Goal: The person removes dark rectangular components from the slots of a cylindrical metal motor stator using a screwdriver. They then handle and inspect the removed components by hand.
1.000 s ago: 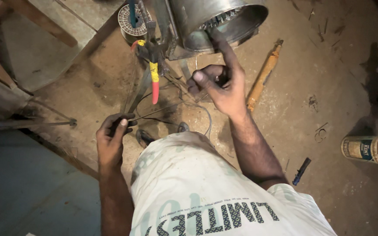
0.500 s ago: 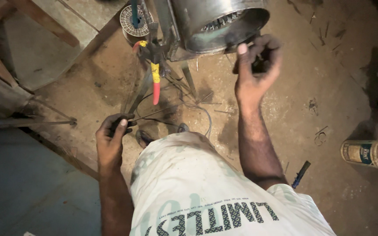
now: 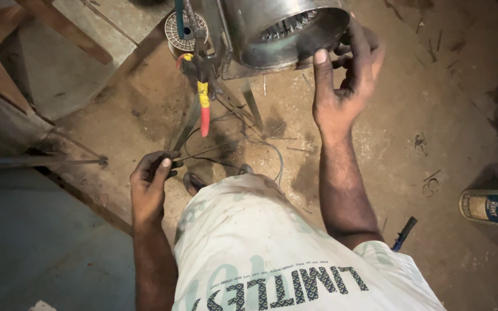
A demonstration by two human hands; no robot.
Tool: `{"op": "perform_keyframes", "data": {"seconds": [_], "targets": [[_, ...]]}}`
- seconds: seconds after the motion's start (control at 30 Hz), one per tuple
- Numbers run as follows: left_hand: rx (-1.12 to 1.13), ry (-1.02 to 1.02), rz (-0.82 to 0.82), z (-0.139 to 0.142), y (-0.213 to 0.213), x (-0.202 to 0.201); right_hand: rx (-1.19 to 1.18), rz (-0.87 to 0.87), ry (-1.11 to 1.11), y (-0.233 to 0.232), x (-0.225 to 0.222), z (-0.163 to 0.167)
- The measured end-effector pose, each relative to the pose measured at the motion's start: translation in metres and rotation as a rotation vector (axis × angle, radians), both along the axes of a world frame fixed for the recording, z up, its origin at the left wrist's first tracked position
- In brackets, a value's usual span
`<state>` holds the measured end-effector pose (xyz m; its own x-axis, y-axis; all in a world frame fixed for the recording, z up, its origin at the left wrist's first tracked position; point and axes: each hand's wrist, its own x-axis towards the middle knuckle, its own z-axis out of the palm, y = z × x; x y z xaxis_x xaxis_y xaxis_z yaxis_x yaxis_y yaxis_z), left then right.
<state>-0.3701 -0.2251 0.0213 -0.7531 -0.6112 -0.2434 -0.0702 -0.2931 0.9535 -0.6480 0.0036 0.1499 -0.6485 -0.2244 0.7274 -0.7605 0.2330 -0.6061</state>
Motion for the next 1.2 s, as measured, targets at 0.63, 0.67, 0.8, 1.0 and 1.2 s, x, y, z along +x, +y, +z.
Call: {"op": "perform_keyframes", "data": {"seconds": [0.63, 0.67, 0.8, 1.0, 1.2], "targets": [[0.015, -0.007, 0.042, -0.006, 0.008, 0.014, 0.222, 0.293, 0.059, -0.072, 0.045, 0.024], [0.019, -0.003, 0.042, -0.005, 0.009, 0.016, 0.224, 0.291, 0.066, -0.073, 0.045, 0.024], [0.039, 0.008, 0.053, -0.005, 0.008, 0.021, 0.197, 0.223, 0.099, -0.067, 0.047, 0.020], [0.038, -0.001, 0.060, -0.004, 0.007, 0.021, 0.158, 0.183, -0.034, -0.066, 0.039, 0.013], [0.039, 0.011, 0.037, -0.010, 0.006, 0.020, 0.224, 0.232, -0.031, -0.059, 0.037, 0.004]]}}
